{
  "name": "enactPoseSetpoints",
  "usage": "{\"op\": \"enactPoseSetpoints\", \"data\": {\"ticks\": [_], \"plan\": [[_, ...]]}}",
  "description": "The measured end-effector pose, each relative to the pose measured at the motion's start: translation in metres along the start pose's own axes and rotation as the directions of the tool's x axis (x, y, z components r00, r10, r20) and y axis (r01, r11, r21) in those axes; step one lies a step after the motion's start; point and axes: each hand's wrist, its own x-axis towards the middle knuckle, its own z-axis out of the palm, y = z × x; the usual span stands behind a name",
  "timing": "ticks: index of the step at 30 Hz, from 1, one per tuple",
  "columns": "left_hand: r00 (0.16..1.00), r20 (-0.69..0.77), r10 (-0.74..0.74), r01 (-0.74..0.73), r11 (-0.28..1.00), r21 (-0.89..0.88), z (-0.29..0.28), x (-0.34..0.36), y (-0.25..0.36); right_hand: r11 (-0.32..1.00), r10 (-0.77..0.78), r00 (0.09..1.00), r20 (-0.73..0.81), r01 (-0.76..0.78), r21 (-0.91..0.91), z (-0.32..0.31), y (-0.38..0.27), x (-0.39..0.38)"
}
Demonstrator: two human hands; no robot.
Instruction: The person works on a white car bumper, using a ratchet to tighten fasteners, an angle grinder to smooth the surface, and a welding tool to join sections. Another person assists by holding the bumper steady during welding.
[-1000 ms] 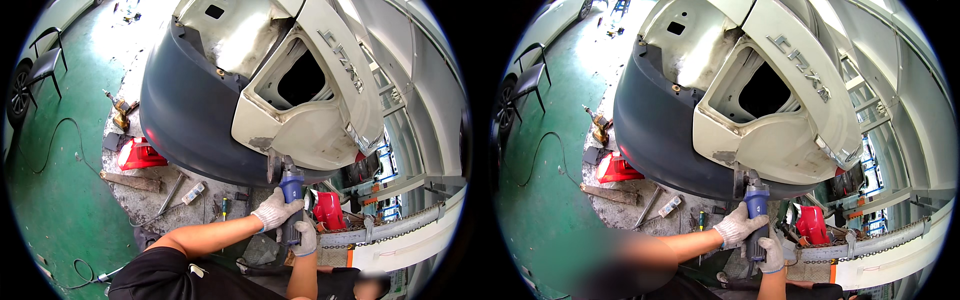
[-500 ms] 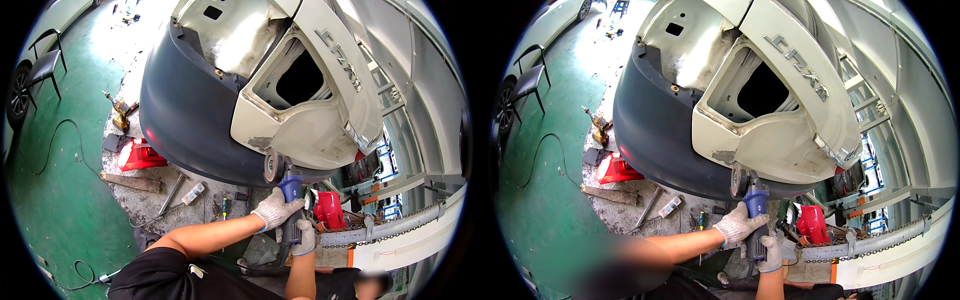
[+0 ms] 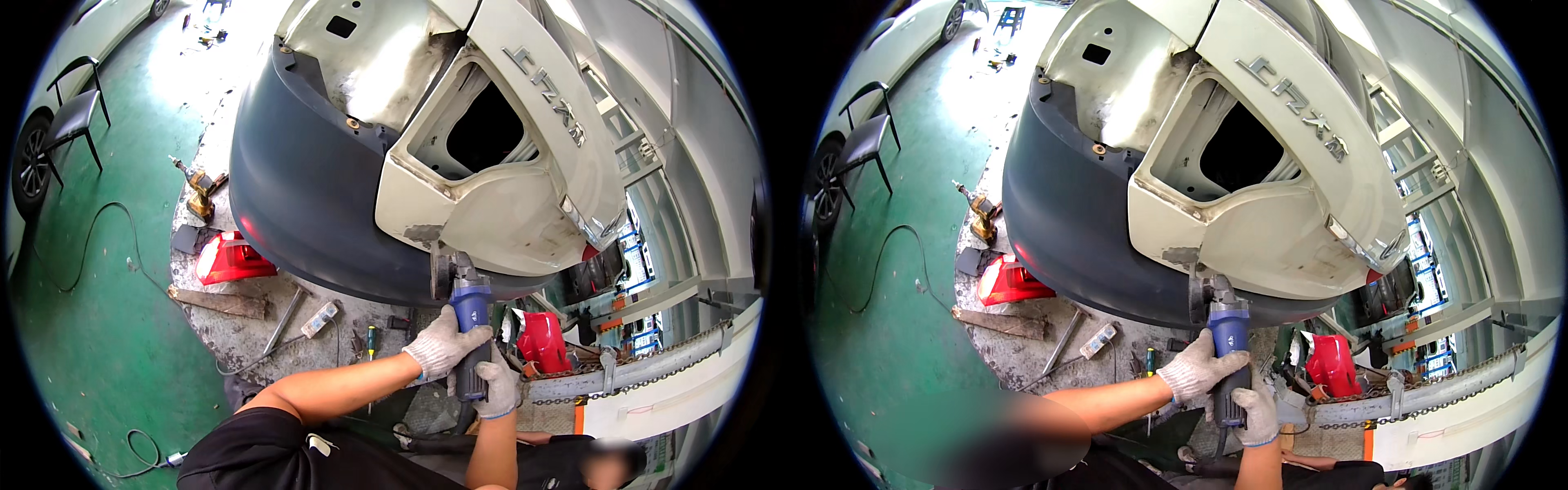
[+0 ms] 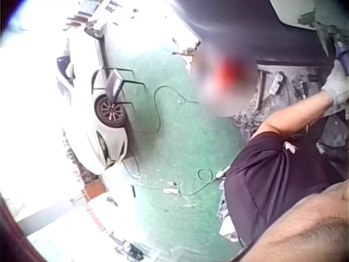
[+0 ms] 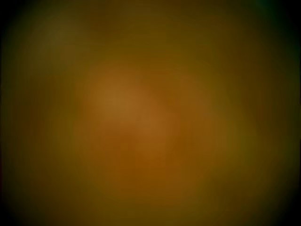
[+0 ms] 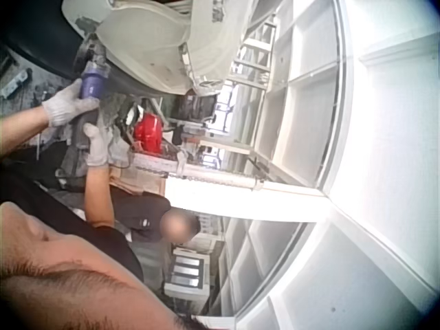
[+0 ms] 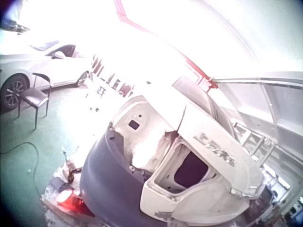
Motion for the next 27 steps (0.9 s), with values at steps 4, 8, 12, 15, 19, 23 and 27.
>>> {"op": "enactPoseSetpoints", "data": {"ticks": [4, 8, 12, 15, 19, 23, 27], "plan": [[0.996, -0.004, 0.093, -0.093, 0.991, -0.099, 0.000, 0.003, -0.008, 0.996, -0.022, 1.000, 0.012, 0.023, -0.082, 0.016, -0.014, -0.001], [0.998, 0.002, 0.070, -0.069, 0.993, -0.097, -0.002, 0.003, -0.008, 0.990, -0.010, 1.000, 0.026, 0.013, -0.141, 0.026, -0.025, 0.000], [0.992, -0.010, 0.129, -0.127, 0.951, -0.280, -0.002, 0.002, -0.015, 0.972, 0.011, 0.999, 0.032, -0.004, -0.234, 0.029, -0.032, 0.002], [0.991, 0.013, 0.134, -0.120, 0.927, -0.354, -0.005, -0.001, -0.013, 0.940, -0.040, 0.999, 0.026, 0.046, -0.337, 0.025, -0.031, 0.002], [0.990, 0.030, 0.137, -0.105, 0.870, -0.482, -0.005, -0.003, -0.010, 0.860, -0.074, 0.997, 0.034, 0.082, -0.503, 0.019, -0.035, 0.008], [0.990, 0.029, 0.139, -0.109, 0.871, -0.479, -0.005, -0.002, -0.014, 0.842, -0.073, 0.997, 0.036, 0.081, -0.533, 0.019, -0.036, 0.007], [0.987, 0.010, 0.160, -0.132, 0.850, -0.511, -0.008, -0.003, -0.011, 0.863, -0.007, 1.000, 0.000, 0.006, -0.505, 0.041, -0.048, 0.005]]}}
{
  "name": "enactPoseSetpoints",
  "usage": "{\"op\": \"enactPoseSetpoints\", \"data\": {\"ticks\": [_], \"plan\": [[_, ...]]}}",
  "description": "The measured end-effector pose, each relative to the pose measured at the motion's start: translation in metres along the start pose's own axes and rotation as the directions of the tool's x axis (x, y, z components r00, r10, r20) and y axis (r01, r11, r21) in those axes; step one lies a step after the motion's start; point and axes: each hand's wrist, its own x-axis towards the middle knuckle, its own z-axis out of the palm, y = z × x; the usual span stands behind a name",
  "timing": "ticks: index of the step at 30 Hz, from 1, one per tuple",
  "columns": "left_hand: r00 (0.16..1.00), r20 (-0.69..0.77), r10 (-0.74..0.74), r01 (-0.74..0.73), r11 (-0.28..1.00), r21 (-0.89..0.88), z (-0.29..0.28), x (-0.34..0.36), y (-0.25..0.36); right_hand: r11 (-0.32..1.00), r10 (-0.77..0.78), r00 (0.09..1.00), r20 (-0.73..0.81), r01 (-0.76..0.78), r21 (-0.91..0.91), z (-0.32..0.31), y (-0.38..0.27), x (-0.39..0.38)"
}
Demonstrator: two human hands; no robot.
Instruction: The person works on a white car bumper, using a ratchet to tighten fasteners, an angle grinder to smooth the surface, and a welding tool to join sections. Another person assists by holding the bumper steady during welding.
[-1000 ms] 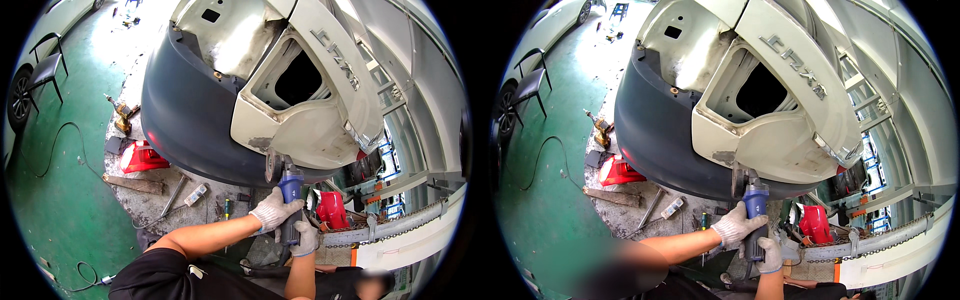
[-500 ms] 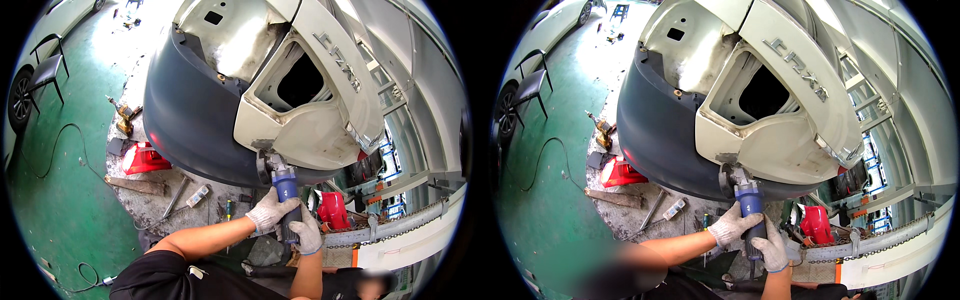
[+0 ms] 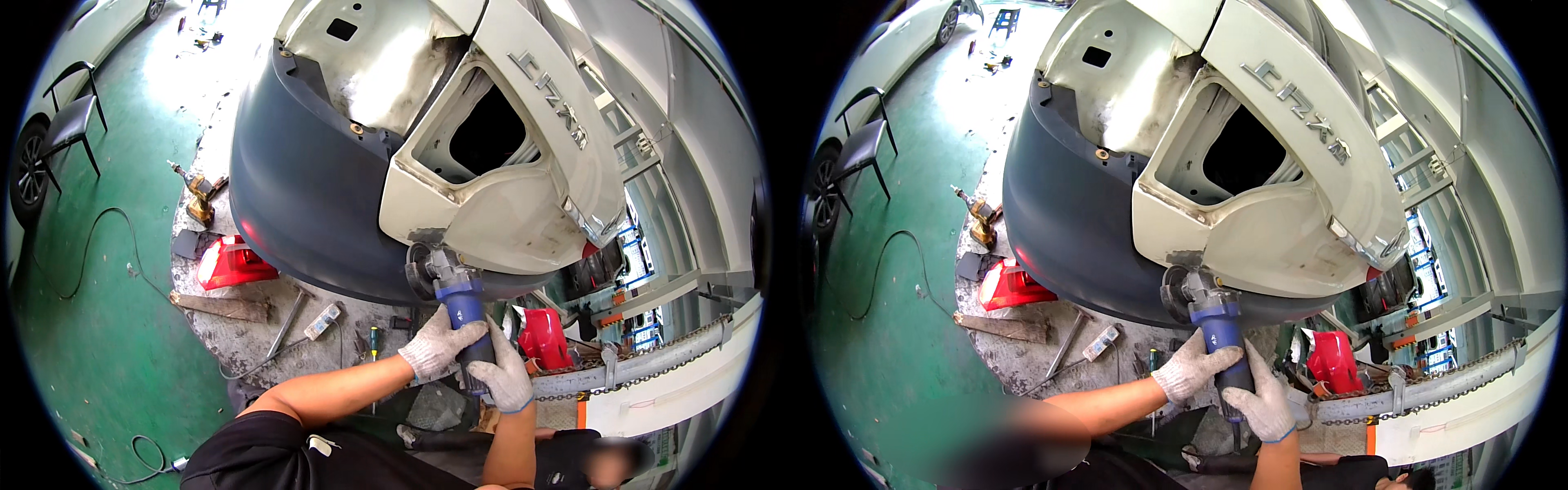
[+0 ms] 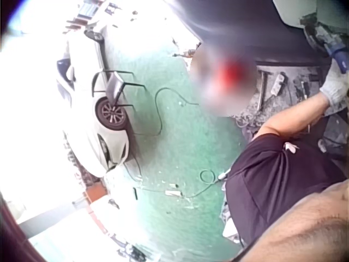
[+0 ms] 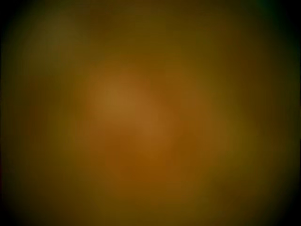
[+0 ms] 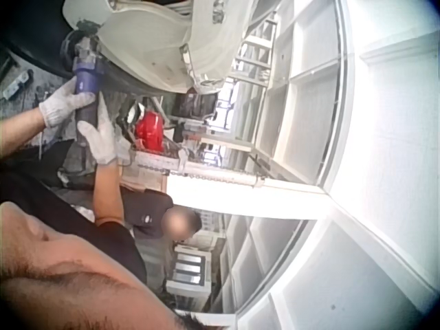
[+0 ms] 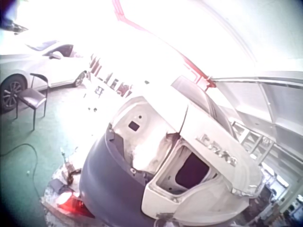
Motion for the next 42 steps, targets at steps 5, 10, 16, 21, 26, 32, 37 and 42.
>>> {"op": "enactPoseSetpoints", "data": {"ticks": [5, 10, 16, 21, 26, 32, 37, 42], "plan": [[0.998, 0.026, -0.063, 0.063, 0.998, 0.024, 0.000, -0.003, 0.008, 0.998, -0.060, 0.998, -0.031, 0.061, 0.033, 0.000, 0.011, -0.003], [0.999, 0.030, -0.031, 0.025, 0.982, 0.185, -0.005, -0.003, 0.012, 0.989, -0.136, 0.989, -0.056, 0.138, 0.046, 0.008, 0.010, -0.006], [0.998, 0.052, -0.038, 0.019, 0.945, 0.327, -0.008, -0.008, 0.027, 0.976, -0.213, 0.974, -0.081, 0.215, 0.014, 0.017, 0.016, -0.009], [0.995, 0.069, -0.073, 0.039, 0.912, 0.408, -0.021, -0.008, 0.028, 0.970, -0.215, 0.957, -0.196, 0.233, 0.070, 0.042, 0.027, -0.015], [0.975, 0.089, -0.203, 0.133, 0.855, 0.501, -0.015, -0.017, 0.045, 0.976, -0.145, 0.932, -0.333, 0.190, 0.108, 0.067, 0.054, -0.027], [0.909, 0.038, -0.416, 0.354, 0.816, 0.457, -0.036, -0.085, -0.004, 0.959, -0.279, 0.902, -0.328, 0.247, -0.138, 0.091, 0.119, -0.081], [0.798, -0.108, -0.593, 0.603, 0.788, 0.126, -0.058, -0.134, -0.050, 0.992, -0.015, 0.986, -0.164, 0.036, 0.122, 0.105, 0.153, -0.123], [0.702, -0.303, -0.645, 0.643, 0.756, -0.122, -0.073, -0.161, -0.084, 0.992, -0.038, 0.995, -0.087, 0.048, 0.114, 0.122, 0.205, -0.139]]}}
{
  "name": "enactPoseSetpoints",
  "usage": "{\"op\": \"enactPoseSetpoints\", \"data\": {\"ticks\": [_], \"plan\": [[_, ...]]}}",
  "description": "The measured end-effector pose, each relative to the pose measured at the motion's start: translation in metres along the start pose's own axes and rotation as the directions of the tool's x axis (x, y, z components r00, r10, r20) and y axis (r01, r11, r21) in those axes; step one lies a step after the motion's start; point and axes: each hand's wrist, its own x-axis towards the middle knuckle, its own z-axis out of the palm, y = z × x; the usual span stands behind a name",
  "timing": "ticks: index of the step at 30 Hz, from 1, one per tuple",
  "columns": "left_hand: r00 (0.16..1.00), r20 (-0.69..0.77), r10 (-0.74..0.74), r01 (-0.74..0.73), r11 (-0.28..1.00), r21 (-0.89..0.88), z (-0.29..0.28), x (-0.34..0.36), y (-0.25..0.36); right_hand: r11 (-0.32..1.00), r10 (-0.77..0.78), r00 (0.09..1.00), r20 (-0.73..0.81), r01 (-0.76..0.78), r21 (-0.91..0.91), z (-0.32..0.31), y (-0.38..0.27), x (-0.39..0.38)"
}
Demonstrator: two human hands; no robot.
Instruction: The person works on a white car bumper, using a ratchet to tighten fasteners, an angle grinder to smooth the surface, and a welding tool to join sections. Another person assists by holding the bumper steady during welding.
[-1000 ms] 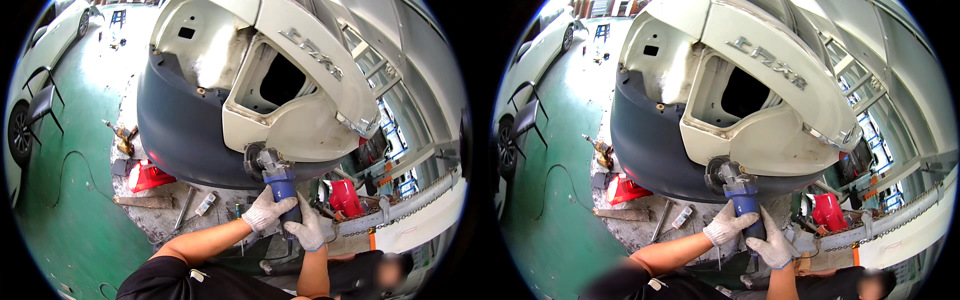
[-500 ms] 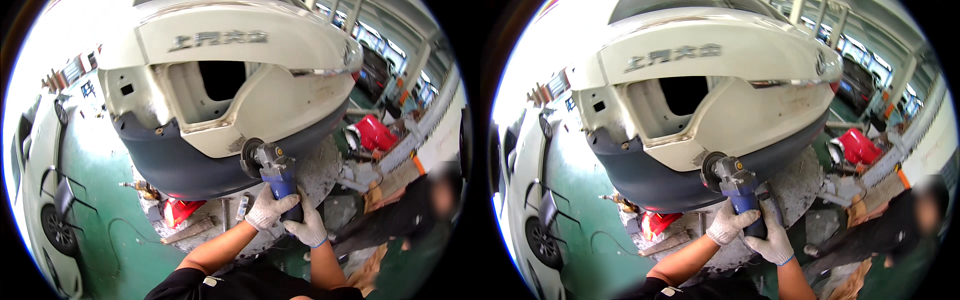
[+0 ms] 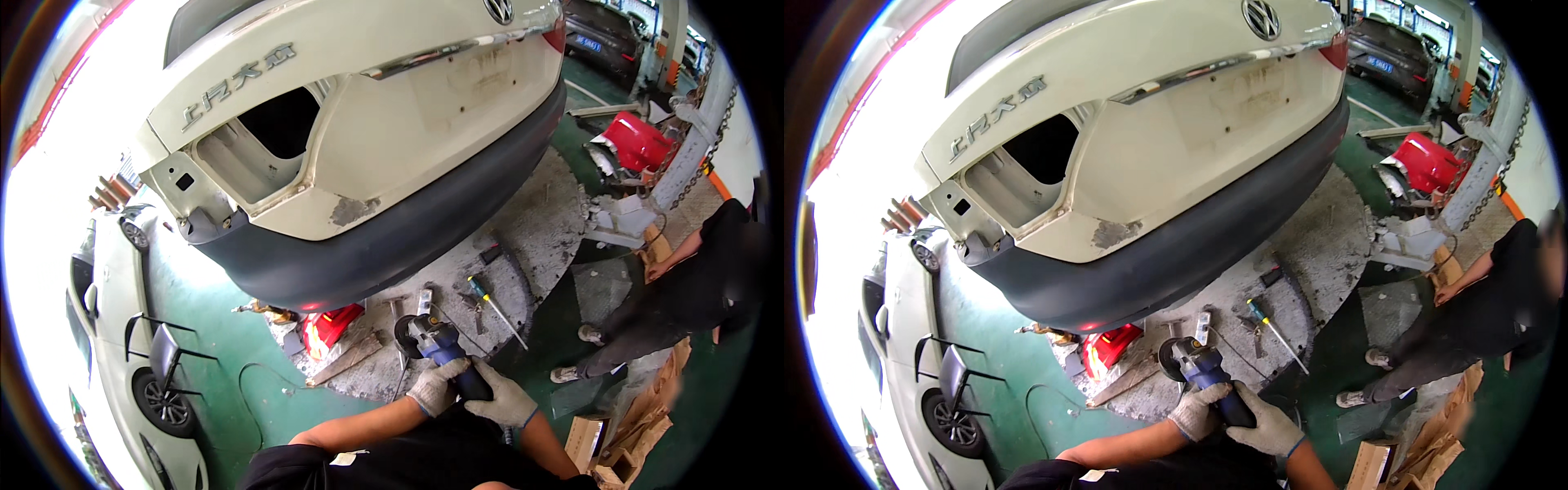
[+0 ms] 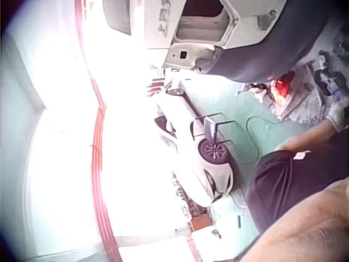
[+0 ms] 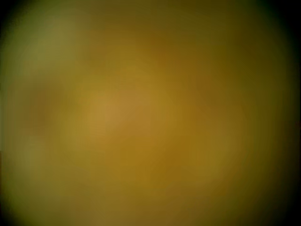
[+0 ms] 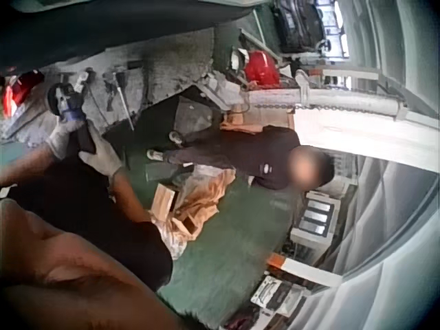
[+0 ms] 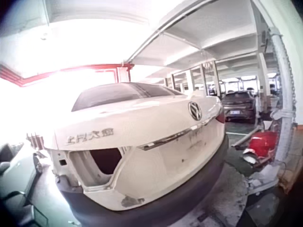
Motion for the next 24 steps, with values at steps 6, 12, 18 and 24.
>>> {"op": "enactPoseSetpoints", "data": {"ticks": [6, 12, 18, 24], "plan": [[0.955, -0.217, -0.202, 0.133, 0.946, -0.294, -0.044, 0.022, -0.045, 0.999, -0.010, 0.984, 0.179, 0.017, -0.034, -0.021, 0.041, -0.026], [0.908, -0.310, -0.282, 0.151, 0.910, -0.387, -0.039, 0.004, -0.065, 1.000, 0.005, 0.941, 0.339, -0.004, -0.002, -0.028, 0.072, -0.033], [0.915, -0.260, -0.308, 0.164, 0.875, -0.456, -0.048, 0.004, -0.076, 0.978, -0.208, 0.918, 0.339, 0.193, 0.077, -0.030, 0.100, -0.024], [0.924, -0.160, -0.348, 0.251, 0.865, -0.434, -0.044, 0.005, -0.063, 0.969, -0.248, 0.933, 0.259, 0.236, 0.079, -0.011, 0.105, -0.017]]}}
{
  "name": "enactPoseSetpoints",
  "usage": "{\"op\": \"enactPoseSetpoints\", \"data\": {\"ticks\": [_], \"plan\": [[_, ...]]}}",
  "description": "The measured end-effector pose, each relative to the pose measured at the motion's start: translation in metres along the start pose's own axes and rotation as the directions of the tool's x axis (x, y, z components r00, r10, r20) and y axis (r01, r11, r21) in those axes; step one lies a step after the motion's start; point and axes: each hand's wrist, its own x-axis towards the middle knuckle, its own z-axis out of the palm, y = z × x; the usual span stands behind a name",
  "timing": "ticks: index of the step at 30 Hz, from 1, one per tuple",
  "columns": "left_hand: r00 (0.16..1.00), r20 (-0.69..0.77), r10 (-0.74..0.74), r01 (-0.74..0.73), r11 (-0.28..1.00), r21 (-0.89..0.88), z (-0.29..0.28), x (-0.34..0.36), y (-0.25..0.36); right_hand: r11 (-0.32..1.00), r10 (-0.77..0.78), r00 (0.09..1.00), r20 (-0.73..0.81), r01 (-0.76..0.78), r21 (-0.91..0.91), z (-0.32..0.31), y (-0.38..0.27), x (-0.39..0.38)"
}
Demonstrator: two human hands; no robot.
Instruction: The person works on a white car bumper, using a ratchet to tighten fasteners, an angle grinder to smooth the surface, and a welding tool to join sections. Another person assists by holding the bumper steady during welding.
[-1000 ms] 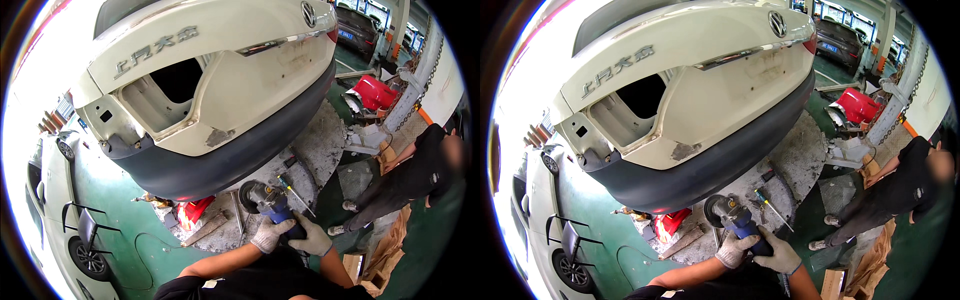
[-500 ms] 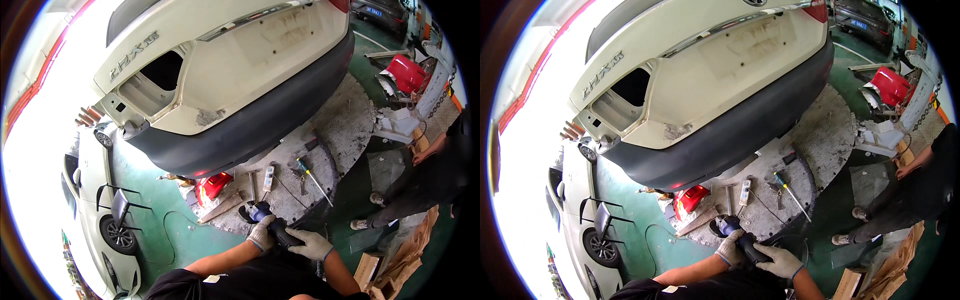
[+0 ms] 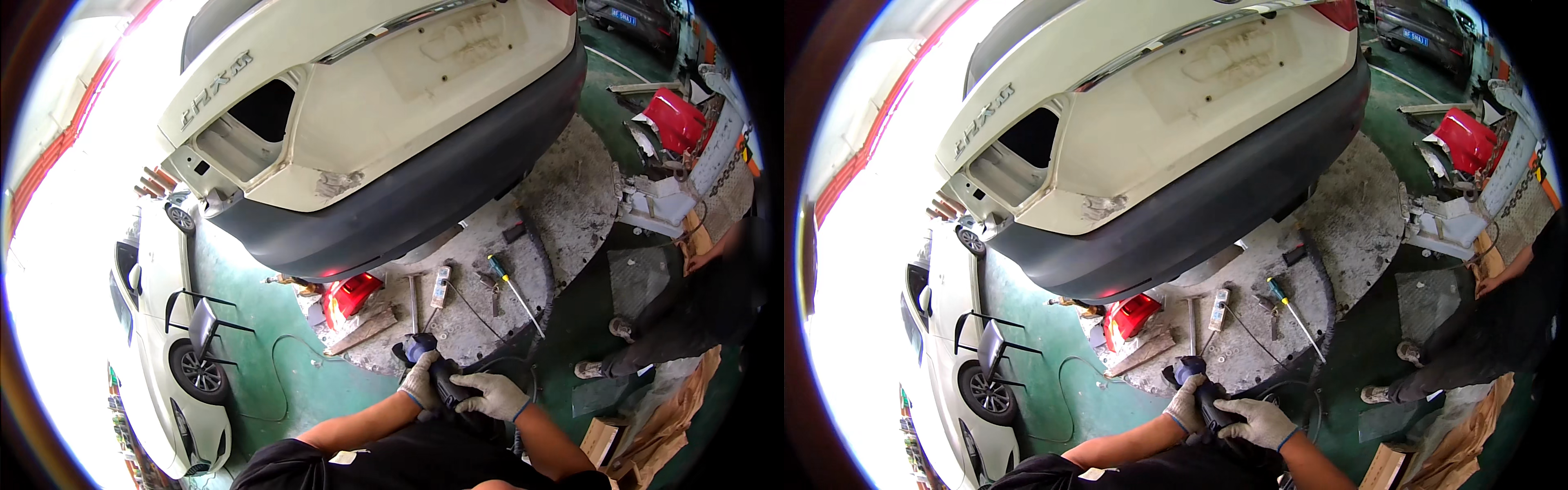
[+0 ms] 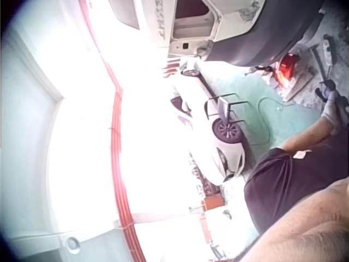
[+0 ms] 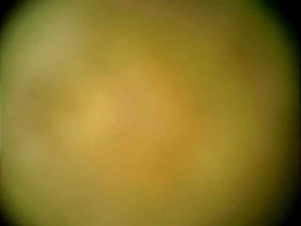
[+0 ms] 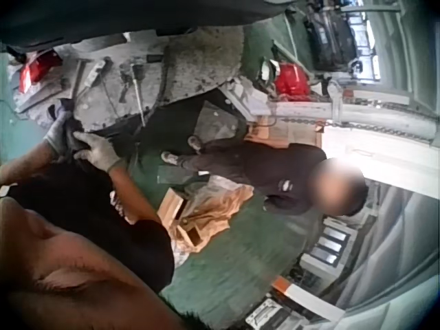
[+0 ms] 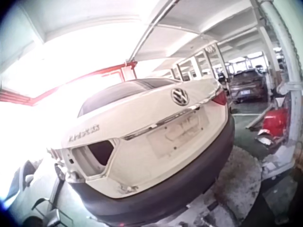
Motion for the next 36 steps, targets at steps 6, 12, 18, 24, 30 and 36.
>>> {"op": "enactPoseSetpoints", "data": {"ticks": [6, 12, 18, 24, 30, 36], "plan": [[0.969, -0.184, 0.166, -0.139, 0.978, 0.153, -0.013, 0.048, 0.001, 0.952, 0.223, 0.975, -0.003, -0.217, 0.217, -0.006, -0.011, 0.002], [0.927, 0.164, 0.336, -0.287, 0.359, 0.888, 0.024, 0.061, -0.021, 0.834, 0.522, 0.793, -0.313, -0.397, 0.383, 0.017, 0.021, 0.020], [0.656, 0.738, -0.158, -0.089, -0.987, -0.132, 0.259, -0.030, 0.106, 0.497, 0.718, 0.572, -0.396, -0.024, 0.867, -0.001, 0.040, -0.008], [0.618, 0.742, -0.261, 0.322, -0.777, -0.541, 0.354, -0.053, 0.245, 0.322, 0.799, 0.502, -0.332, 0.111, 0.940, 0.045, 0.088, -0.017], [0.719, 0.668, -0.194, 0.388, -0.686, -0.616, 0.307, -0.102, 0.258, 0.131, 0.829, 0.509, -0.230, 0.223, 0.966, 0.086, 0.127, -0.018], [0.739, 0.673, -0.035, 0.490, -0.657, -0.572, 0.254, -0.140, 0.261, 0.124, 0.812, 0.552, -0.189, 0.152, 0.981, 0.086, 0.157, -0.021]]}}
